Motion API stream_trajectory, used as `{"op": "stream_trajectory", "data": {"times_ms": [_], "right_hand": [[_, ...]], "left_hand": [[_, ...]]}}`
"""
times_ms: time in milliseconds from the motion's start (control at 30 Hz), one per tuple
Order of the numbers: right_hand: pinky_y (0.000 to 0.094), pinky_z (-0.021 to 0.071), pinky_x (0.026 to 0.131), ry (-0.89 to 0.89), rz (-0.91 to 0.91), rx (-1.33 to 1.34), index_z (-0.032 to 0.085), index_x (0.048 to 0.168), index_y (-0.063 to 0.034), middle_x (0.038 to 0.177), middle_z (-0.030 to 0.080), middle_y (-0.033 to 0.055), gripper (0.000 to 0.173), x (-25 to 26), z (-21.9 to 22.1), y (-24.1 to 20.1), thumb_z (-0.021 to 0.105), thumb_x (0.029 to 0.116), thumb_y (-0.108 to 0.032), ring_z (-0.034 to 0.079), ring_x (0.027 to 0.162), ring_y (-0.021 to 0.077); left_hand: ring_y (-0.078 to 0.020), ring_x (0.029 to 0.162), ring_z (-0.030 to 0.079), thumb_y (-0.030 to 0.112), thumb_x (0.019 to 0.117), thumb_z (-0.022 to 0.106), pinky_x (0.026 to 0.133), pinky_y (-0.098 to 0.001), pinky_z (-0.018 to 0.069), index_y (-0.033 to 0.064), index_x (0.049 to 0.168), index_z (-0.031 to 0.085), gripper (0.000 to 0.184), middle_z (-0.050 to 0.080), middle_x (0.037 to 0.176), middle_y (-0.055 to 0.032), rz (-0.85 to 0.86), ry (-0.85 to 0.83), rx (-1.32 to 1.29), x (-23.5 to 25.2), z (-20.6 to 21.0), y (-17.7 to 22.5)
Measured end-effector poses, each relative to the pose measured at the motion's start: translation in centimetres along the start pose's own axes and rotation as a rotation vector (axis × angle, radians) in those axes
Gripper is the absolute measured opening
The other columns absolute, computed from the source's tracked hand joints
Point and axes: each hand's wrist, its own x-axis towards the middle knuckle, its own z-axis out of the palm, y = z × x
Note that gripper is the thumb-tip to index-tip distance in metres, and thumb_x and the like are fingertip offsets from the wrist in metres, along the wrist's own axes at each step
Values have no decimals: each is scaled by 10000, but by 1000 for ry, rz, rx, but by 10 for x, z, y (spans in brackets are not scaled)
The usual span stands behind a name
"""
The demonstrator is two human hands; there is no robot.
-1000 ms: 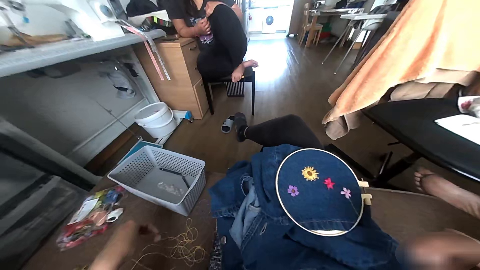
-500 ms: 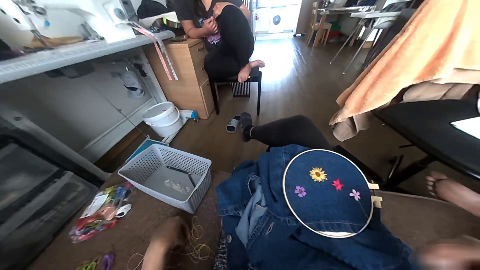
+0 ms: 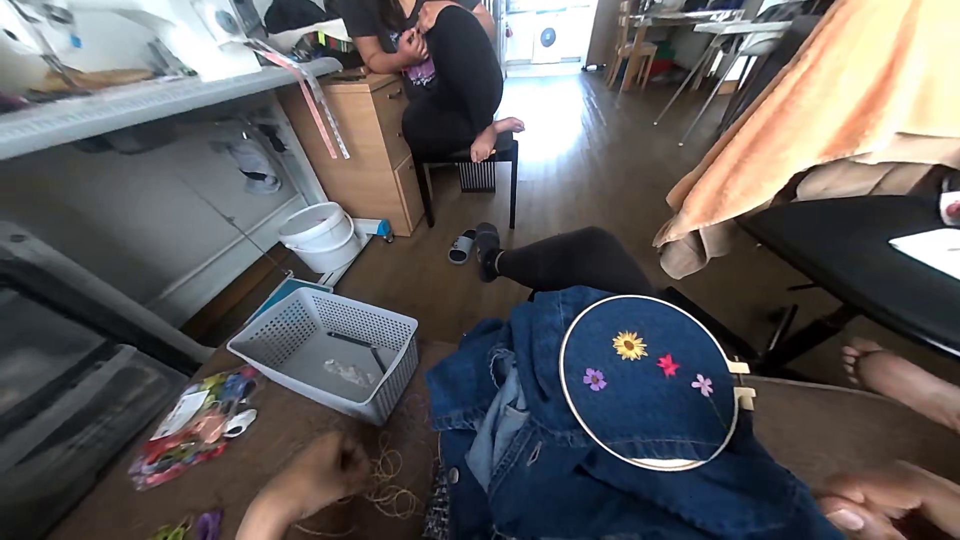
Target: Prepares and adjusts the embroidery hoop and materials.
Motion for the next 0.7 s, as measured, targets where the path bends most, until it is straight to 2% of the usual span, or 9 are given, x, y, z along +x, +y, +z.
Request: {"op": "stream_trajectory", "data": {"times_ms": [100, 167, 233, 267, 333, 400, 500, 600, 700], "right_hand": [[265, 505, 673, -17, -11, 17, 659, 903, 154, 779, 648, 272, 437, -2, 0, 5, 621, 1031, -262, 595, 675, 187], [296, 495, 646, -50, -47, 61, 649, 908, 132, 771, 632, 249, 393, -6, -1, 20, 618, 1035, -239, 585, 675, 196], [319, 497, 643, -73, -61, 70, 651, 918, 121, 776, 632, 244, 371, -8, -1, 27, 619, 1035, -229, 584, 682, 209], [324, 503, 647, -78, -59, 67, 655, 920, 118, 779, 636, 245, 372, -9, -1, 27, 621, 1035, -234, 592, 686, 213], [323, 503, 647, -85, -58, 72, 656, 914, 120, 781, 639, 249, 377, -8, 1, 23, 621, 1034, -236, 593, 683, 211], [320, 497, 639, -92, -65, 77, 655, 914, 119, 781, 639, 250, 376, -6, 2, 21, 618, 1037, -235, 585, 671, 208], [321, 497, 633, -100, -76, 73, 662, 923, 115, 782, 639, 248, 373, -5, 4, 19, 619, 1037, -237, 585, 669, 212], [298, 509, 648, -113, -89, 96, 672, 929, 106, 793, 647, 242, 348, -1, 11, 6, 631, 1031, -224, 600, 686, 196], [258, 548, 718, -167, -149, 270, 682, 967, 47, 854, 685, 182, 250, 10, 36, -16, 639, 1025, -192, 649, 760, 138]], "left_hand": [[-293, 858, 682, 124, 903, 731, 828, -512, 547, -16, 1031, 730, 190, 709, 932, -172, 64, 57, -37, -12, -6, 2], [-277, 845, 685, 96, 900, 705, 798, -494, 560, -16, 1029, 705, 171, 705, 939, -162, 191, 153, -81, -22, -8, 1], [-206, 764, 678, 116, 889, 693, 718, -432, 569, -12, 992, 684, 165, 701, 881, -119, 382, 320, -149, -30, -6, 1], [-138, 753, 677, 152, 900, 694, 706, -364, 578, 7, 983, 678, 168, 703, 873, -71, 465, 403, -175, -33, -5, 4], [2, 786, 671, 216, 920, 695, 734, -223, 583, 69, 966, 662, 158, 709, 888, 39, 603, 549, -227, -37, -5, 11], [41, 808, 663, 216, 929, 705, 752, -179, 575, 106, 977, 646, 134, 709, 898, 85, 678, 633, -291, -42, -7, 20], [52, 796, 649, 191, 932, 718, 737, -163, 567, 182, 1018, 620, 131, 688, 898, 154, 697, 682, -396, -53, -8, 34], [3, 832, 698, 148, 950, 696, 758, -199, 597, 238, 1067, 607, 172, 710, 935, 167, 736, 654, -531, -62, -7, 48], [-25, 808, 715, 123, 978, 661, 735, -212, 613, 258, 1100, 604, 190, 722, 945, 156, 786, 596, -634, -68, -5, 66]]}}
